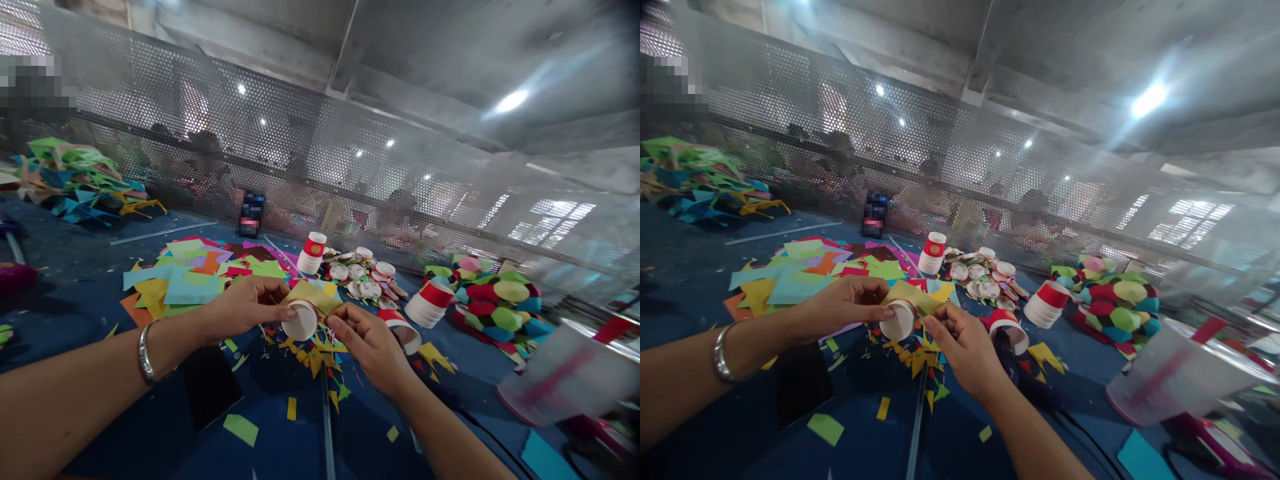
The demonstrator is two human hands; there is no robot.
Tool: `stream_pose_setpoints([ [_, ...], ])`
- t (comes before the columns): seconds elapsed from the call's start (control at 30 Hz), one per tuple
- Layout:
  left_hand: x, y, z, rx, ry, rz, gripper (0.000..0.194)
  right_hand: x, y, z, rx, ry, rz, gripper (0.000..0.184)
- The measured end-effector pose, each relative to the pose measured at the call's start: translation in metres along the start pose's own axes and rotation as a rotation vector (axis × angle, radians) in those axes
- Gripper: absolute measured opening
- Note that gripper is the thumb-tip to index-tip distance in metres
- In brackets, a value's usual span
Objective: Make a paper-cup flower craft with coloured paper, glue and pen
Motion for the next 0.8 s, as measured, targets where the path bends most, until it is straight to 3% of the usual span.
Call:
stream_pose_setpoints([
  [0.53,-0.0055,-0.0005,0.0033,0.018,-0.044,0.047,0.029,-0.0030,-0.0005,-0.0016,-0.007,0.001,0.017,0.034],
  [0.8,-0.0093,-0.0050,0.0044,0.096,-0.053,0.226,0.033,-0.0015,-0.0015,0.0005,0.003,0.009,0.005,0.033],
])
Point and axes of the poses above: each hand's wrist, its own y-axis towards the middle knuckle, its own x-axis out of the back of the hand, z = x × y, the point moved 5 cm from there along y, towards the middle knuckle, and after that the axes turned 15 degrees about y, right-handed, at the moved point
